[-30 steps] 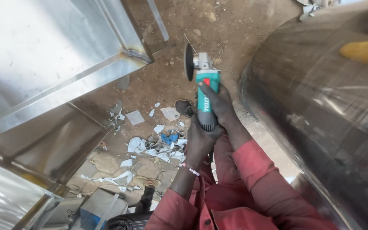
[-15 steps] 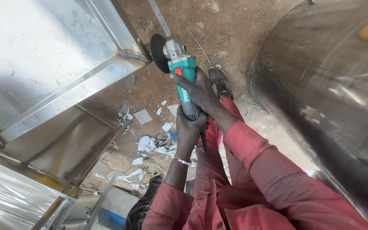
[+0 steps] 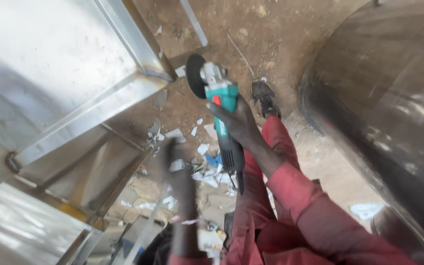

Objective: Using a handheld angle grinder to smooth welds and edges on a stainless steel frame structure.

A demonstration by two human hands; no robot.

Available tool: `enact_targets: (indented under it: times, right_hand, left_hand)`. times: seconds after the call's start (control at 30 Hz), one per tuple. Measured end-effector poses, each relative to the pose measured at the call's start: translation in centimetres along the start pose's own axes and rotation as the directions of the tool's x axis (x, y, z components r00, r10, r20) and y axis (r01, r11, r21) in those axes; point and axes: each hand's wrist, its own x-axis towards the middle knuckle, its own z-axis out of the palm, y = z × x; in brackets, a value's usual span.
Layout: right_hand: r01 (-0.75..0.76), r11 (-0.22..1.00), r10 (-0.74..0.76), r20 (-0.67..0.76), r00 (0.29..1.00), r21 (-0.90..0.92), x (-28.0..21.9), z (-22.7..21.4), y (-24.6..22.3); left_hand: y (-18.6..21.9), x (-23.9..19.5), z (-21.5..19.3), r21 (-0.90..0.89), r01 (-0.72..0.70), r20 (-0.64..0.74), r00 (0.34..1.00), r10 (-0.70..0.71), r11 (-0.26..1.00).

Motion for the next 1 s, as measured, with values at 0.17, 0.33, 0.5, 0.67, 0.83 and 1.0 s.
enact_targets:
  times: [0.17,0.33,0.5,0.67,0.83,1.0]
  right_hand:
    - [-0.018,0.992,0.002,-0.135,0.991,-0.121,-1.8,0.4,-2.2]
    - [0.033,0.988,-0.040,-0.044,0.998,-0.153,0.4,1.1,-2.1]
    - [0.144,0.983,-0.151,-0.051,0.987,-0.114,0.8,2.0,-3.2]
    - [0.127,0.983,-0.134,-0.045,0.990,-0.135,0.5,1.7,-2.8]
    - [0.075,0.993,-0.077,-0.021,0.997,-0.093,0.0,2.3,-4.9]
    - [0.053,0.994,-0.059,-0.059,0.996,-0.098,-0.1,1.7,-4.8]
  left_hand:
    - [-9.0,15.9,-4.3,-0.129,-0.036,-0.582,0.812,-0.046,0.991]
    - [-5.6,22.8,-2.9,-0.058,0.509,-0.303,0.810,-0.501,0.859]
    - [-3.4,22.4,-2.6,-0.029,0.452,-0.365,0.826,-0.430,0.892]
    - [-7.6,22.3,-2.4,0.015,0.480,-0.293,0.841,-0.455,0.877]
    - [-6.4,22.4,-3.1,0.012,0.475,-0.254,0.853,-0.456,0.880]
    - [-4.2,21.7,-3.4,0.049,0.474,-0.221,0.863,-0.454,0.879]
